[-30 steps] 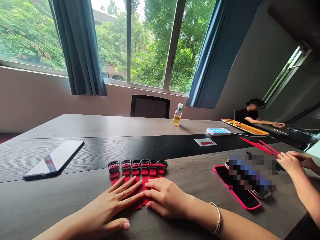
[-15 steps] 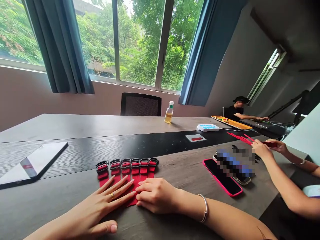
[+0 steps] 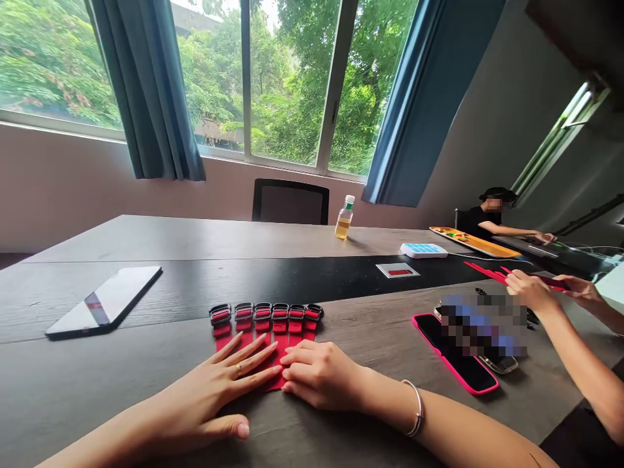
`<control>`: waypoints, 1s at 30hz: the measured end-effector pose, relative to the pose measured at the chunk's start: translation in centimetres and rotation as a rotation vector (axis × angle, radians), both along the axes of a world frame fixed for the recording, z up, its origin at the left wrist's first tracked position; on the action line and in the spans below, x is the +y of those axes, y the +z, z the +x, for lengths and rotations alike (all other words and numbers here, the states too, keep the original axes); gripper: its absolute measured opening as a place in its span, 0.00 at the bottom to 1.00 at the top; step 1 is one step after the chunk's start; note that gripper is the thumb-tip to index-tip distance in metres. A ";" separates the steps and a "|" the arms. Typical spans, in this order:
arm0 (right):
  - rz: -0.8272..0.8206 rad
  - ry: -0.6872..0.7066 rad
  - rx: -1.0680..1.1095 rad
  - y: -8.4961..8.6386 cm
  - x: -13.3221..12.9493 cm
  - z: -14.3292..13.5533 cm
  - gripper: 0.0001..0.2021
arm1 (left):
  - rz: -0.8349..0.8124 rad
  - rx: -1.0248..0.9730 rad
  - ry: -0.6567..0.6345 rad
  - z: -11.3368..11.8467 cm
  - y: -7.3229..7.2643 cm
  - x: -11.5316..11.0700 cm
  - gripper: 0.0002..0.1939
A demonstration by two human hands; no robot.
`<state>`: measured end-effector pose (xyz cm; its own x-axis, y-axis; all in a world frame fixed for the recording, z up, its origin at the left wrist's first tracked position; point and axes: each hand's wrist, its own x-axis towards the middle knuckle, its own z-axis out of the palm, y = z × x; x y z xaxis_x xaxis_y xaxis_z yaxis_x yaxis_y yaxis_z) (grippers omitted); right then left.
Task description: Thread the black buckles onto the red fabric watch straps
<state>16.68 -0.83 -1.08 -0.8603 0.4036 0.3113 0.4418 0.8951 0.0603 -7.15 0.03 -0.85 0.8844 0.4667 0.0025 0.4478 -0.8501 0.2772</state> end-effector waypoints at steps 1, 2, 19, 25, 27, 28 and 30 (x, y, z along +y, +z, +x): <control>-0.008 0.003 -0.003 0.1 -0.1 0.0 0.09 | -0.015 0.013 0.011 0.1 0.0 -0.1 0.35; -0.014 0.007 -0.005 0.1 -0.2 0.1 0.09 | -0.027 0.023 0.014 0.2 0.0 -0.2 0.35; -0.025 0.077 0.038 0.3 -0.8 0.3 0.12 | -0.114 -0.034 -0.034 1.0 0.4 -2.5 0.43; -0.035 0.027 0.030 -0.1 -0.6 0.1 0.10 | -0.085 -0.079 -0.061 1.1 0.5 -2.7 0.45; -0.034 0.014 0.034 -0.3 -0.4 0.1 0.09 | -0.080 -0.082 -0.061 1.1 0.6 -2.7 0.44; -0.032 0.012 0.037 -0.4 -0.4 0.1 0.09 | -0.081 -0.076 -0.058 1.2 0.6 -2.8 0.44; -0.029 0.006 0.037 -0.5 -0.3 0.1 0.09 | -0.087 -0.053 -0.041 1.2 0.6 -2.8 0.43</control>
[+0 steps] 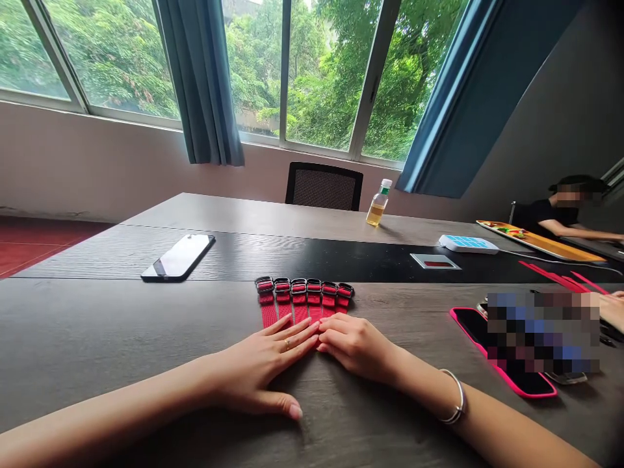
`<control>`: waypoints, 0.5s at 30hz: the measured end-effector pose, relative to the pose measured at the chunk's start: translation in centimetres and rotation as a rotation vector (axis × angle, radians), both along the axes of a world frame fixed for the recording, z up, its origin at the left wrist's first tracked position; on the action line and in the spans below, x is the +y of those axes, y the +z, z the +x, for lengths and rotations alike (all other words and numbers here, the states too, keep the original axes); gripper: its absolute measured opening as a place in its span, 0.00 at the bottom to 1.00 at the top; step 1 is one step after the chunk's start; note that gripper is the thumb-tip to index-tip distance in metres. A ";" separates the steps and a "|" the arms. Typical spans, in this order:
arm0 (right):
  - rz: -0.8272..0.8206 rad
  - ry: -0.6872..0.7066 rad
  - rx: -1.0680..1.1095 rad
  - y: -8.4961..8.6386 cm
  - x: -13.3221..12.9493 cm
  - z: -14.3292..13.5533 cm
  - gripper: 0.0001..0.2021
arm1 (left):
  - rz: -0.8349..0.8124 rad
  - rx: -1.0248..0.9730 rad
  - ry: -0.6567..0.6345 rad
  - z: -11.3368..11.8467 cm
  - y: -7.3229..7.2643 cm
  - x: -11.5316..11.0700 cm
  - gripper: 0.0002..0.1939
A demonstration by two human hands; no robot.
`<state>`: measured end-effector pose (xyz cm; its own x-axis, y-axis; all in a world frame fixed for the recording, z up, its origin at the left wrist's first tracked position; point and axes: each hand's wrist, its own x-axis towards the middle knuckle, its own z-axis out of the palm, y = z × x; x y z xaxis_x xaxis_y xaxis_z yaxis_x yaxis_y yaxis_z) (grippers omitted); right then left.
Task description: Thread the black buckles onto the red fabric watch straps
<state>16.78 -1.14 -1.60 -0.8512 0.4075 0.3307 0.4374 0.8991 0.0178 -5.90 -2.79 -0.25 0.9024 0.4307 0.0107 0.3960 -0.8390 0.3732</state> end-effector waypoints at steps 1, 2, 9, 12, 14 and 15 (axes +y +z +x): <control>0.003 -0.006 -0.001 0.0 0.0 0.0 0.10 | -0.003 0.019 0.017 0.1 0.0 0.0 0.43; 0.007 -0.014 -0.004 0.0 0.0 0.0 0.10 | -0.007 0.041 0.040 0.1 0.0 -0.1 0.43; 0.035 -0.055 -0.060 0.5 -0.4 -0.3 0.09 | -0.009 0.141 0.161 0.4 0.0 -0.1 0.41; 0.019 -0.035 -0.077 0.6 -0.4 -0.2 0.10 | 0.005 0.115 0.174 0.4 -0.1 0.1 0.39; 0.002 -0.018 -0.058 0.6 -0.4 0.0 0.09 | 0.010 0.118 0.179 0.4 -0.1 0.2 0.38; -0.003 -0.015 -0.041 0.6 -0.4 0.0 0.08 | 0.012 0.123 0.180 0.4 -0.1 0.2 0.39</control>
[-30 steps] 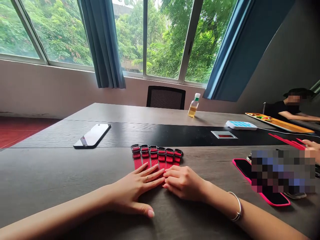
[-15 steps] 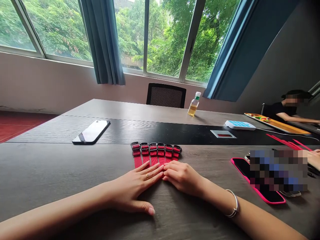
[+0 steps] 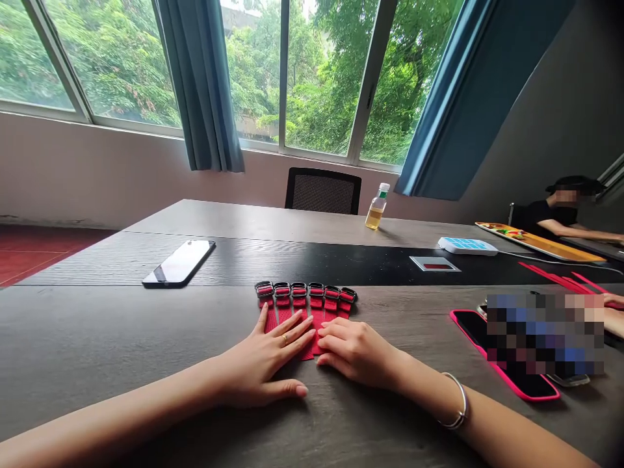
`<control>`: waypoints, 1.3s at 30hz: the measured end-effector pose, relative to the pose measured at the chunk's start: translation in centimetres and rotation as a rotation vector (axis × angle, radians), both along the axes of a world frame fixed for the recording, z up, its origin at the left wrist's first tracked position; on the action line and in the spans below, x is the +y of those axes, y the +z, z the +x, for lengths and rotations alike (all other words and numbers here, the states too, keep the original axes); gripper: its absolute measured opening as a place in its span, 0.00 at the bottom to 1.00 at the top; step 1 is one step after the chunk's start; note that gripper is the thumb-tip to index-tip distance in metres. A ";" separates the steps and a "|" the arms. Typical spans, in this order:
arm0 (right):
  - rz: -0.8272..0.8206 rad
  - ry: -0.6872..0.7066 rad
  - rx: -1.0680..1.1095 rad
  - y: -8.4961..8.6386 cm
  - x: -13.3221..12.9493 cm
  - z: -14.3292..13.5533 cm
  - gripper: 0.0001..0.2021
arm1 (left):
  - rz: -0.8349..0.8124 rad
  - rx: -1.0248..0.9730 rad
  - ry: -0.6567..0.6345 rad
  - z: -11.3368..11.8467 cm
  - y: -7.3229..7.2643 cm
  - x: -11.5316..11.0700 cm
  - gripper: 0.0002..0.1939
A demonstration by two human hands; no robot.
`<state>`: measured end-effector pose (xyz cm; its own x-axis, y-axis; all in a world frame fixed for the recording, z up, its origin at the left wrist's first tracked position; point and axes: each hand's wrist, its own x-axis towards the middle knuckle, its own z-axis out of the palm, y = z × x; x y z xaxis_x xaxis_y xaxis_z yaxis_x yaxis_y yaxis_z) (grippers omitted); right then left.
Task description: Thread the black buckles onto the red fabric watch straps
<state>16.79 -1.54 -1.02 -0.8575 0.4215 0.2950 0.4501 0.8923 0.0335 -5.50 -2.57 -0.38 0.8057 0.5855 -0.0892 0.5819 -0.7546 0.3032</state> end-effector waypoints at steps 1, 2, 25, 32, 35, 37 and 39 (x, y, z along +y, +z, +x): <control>-0.003 0.000 0.022 -0.1 0.0 0.0 0.08 | 0.002 0.006 -0.001 0.0 0.0 0.0 0.39; -0.006 -0.001 0.043 -0.1 0.1 0.1 0.09 | 0.004 0.008 -0.004 0.0 0.0 0.0 0.39; -0.349 -0.048 0.257 0.7 1.2 1.4 0.26 | 0.174 -0.071 -0.065 -0.4 -0.9 1.0 0.23; -0.468 -0.165 0.009 2.9 1.6 2.8 0.24 | 0.170 -0.052 -0.069 -0.4 -0.9 1.2 0.23; -0.514 -0.190 0.003 3.2 1.7 3.0 0.26 | 0.159 -0.060 -0.067 -0.6 -0.9 1.2 0.23; -0.511 -0.186 0.009 3.0 1.8 2.9 0.25 | 0.128 -0.047 -0.084 -0.6 -0.9 1.2 0.23; -0.477 -0.160 0.019 2.4 1.9 2.7 0.20 | 0.097 -0.032 -0.098 -0.5 -0.8 1.1 0.24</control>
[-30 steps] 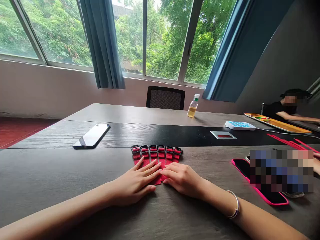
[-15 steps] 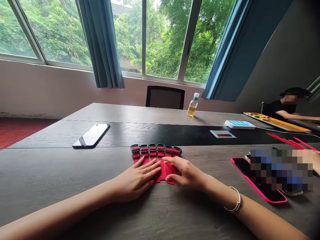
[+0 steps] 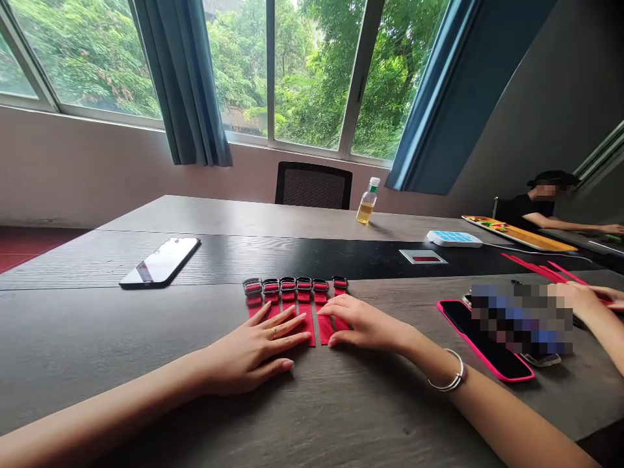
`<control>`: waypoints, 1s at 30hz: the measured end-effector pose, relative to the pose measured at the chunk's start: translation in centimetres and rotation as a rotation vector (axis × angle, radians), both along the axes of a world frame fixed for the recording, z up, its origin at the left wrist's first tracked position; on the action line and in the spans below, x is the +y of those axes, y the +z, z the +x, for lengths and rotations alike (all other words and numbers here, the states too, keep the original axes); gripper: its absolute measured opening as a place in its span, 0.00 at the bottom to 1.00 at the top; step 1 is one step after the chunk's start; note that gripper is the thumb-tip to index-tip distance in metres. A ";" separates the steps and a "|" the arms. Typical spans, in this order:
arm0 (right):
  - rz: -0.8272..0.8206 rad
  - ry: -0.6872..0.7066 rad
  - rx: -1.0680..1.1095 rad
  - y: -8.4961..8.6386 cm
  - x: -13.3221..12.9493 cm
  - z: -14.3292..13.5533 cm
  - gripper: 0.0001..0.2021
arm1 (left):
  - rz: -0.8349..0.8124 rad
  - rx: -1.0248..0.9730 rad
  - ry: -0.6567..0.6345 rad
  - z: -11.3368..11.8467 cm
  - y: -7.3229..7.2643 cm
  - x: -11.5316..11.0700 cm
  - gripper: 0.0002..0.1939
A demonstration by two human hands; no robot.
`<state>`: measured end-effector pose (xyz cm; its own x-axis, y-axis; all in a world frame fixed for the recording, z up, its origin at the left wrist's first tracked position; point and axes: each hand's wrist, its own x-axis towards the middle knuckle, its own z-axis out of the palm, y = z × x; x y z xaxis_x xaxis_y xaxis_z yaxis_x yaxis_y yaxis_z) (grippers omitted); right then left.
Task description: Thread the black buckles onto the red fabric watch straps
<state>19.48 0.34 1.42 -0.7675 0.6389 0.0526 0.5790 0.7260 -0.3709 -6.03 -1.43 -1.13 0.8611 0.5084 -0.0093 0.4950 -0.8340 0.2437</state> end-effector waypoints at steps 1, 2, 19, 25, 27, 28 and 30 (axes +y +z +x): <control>0.022 0.015 0.009 -0.3 0.0 -0.1 0.18 | -0.010 0.005 -0.003 0.0 0.0 0.0 0.25; 0.041 0.031 0.016 -0.6 0.0 -0.2 0.16 | -0.015 0.007 -0.002 0.1 0.1 0.0 0.25; -0.055 -0.033 -0.177 1.7 -0.7 0.4 0.24 | 0.041 -0.025 0.038 -0.8 0.4 1.1 0.23; 0.077 -0.010 -0.208 0.8 -1.4 -0.3 0.21 | -0.005 -0.067 0.082 -0.5 0.1 0.9 0.26; 0.107 0.000 -0.219 0.6 -1.5 -0.4 0.19 | 0.007 -0.078 0.100 -0.4 -0.1 0.9 0.24; 0.117 0.002 -0.223 0.6 -1.5 -0.5 0.18 | 0.014 -0.084 0.108 -0.3 -0.1 0.9 0.23; 0.130 0.003 -0.231 0.6 -1.5 -0.6 0.18 | 0.028 -0.099 0.114 -0.1 -0.1 0.8 0.21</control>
<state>18.91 -1.21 2.06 -0.7705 0.6360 -0.0429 0.6354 0.7607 -0.1326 -6.17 -0.60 -1.25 0.7937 0.6019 0.0883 0.5616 -0.7808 0.2737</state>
